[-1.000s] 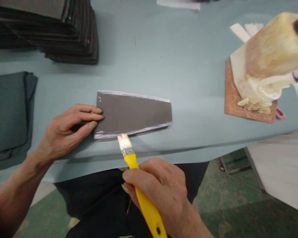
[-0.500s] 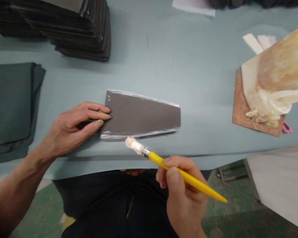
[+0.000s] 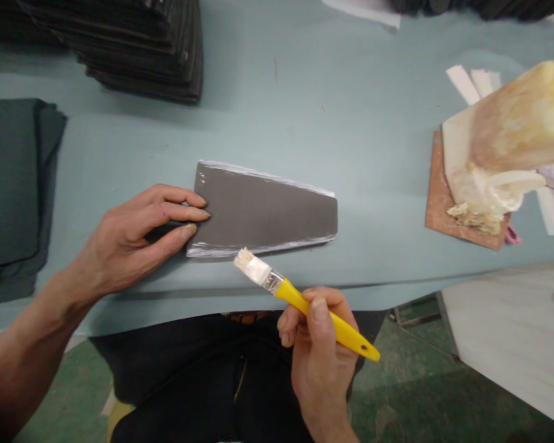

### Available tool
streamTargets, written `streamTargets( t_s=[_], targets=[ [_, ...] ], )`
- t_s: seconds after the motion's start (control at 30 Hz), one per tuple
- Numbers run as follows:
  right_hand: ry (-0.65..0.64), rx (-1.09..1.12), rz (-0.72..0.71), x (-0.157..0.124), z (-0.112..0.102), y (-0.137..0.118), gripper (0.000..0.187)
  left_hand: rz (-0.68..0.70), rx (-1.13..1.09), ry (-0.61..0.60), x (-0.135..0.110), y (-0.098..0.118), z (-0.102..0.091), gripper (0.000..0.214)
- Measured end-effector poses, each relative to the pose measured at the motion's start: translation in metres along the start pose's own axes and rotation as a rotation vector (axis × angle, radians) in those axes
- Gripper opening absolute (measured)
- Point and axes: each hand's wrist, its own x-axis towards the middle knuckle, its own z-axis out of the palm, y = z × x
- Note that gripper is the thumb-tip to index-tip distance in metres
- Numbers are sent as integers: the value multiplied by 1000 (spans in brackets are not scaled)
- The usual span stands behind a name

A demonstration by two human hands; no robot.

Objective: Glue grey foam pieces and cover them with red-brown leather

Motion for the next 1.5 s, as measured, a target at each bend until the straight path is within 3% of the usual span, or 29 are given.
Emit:
streamTargets(
  t_s=[0.23,0.77,0.93,1.1,1.37,1.5],
  targets=[
    [21,-80,-59,-6,6,14,21,30,-3,-8,-1,-2,1,23],
    [170,-262,-138,1,-8,2,28,71,21,17,-1,-4,2,23],
    [98,-212,-121,-7,6,-6,26,74,25,19,-1,-4,2,24],
    [-10,-144,-38,-15,26,2,24,81,27,26,-1,-4,1,25],
    [68,-179,-11,-6,10,6,28,62,31,19,-1,-4,2,25],
    [44,-151,8,-9,17,-1,25,49,34,15,0,-3,2,25]
  ],
)
